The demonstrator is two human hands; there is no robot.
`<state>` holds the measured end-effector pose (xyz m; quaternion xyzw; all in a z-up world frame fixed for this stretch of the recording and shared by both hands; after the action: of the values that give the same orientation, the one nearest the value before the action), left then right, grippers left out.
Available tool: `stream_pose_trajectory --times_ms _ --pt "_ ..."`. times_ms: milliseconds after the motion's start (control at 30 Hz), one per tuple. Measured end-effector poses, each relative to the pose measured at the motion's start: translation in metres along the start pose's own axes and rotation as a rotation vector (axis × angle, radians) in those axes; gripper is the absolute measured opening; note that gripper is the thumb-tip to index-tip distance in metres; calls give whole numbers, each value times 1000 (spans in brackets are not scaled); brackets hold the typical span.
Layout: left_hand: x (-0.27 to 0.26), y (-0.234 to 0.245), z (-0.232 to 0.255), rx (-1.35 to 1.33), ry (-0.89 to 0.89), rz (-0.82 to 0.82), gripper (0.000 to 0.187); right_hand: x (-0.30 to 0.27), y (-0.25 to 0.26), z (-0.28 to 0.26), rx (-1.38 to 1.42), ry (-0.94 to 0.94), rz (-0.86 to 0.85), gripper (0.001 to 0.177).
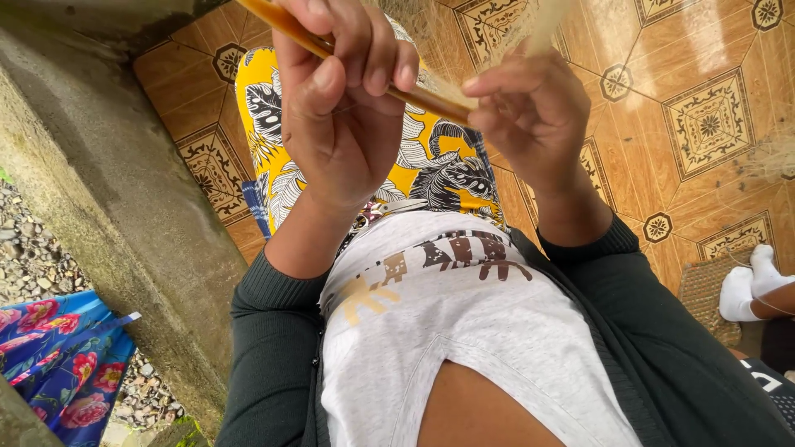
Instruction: Repairing or weaving a fine mesh fishing net using a wooden shuttle and thread.
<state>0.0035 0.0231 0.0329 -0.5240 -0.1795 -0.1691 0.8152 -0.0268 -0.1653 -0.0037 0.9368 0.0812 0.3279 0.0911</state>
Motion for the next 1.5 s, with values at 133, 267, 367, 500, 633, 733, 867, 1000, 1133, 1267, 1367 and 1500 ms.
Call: stream_pose_trajectory --times_ms 133,267,367,500,633,733,867,1000,1133,1267,1367,1500 --pt "5 -13 -3 26 -53 -46 13 6 2 -22 -423 75 -29 44" --pt "1 -1 -4 55 -73 -60 14 5 1 -10 -596 230 -8 20" --pt "-5 33 13 144 187 -243 46 0 5 -5 -570 227 77 21" --pt "1 73 44 480 651 -632 75 -9 11 7 -420 201 122 19" --pt "-4 70 42 736 451 -444 88 -14 8 10 -346 212 42 15" --pt "-5 35 34 940 249 -520 85 -10 -1 -2 -375 251 -16 17" --pt "-13 18 28 877 216 -559 55 -10 -3 -12 -362 224 -63 16" --pt "-18 14 27 653 136 -428 44 -21 1 2 -240 191 -22 23" --pt "-9 14 52 117 -20 -17 31 -30 13 14 124 138 166 37" --pt "7 74 76 -347 46 67 24 -22 25 -2 359 153 92 37" --pt "11 131 49 -469 147 189 17 -23 21 -12 389 86 33 45" --pt "11 152 -6 96 284 480 28 -15 12 -11 108 -32 91 13"
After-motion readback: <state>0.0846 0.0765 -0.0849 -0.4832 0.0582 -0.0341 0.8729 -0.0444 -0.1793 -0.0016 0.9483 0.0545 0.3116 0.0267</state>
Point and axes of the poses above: each hand's wrist, its own x-axis towards the middle knuckle, its own y-axis out of the back of the hand, z = x × y, the point moved 1 cm from there along x, towards the middle knuckle
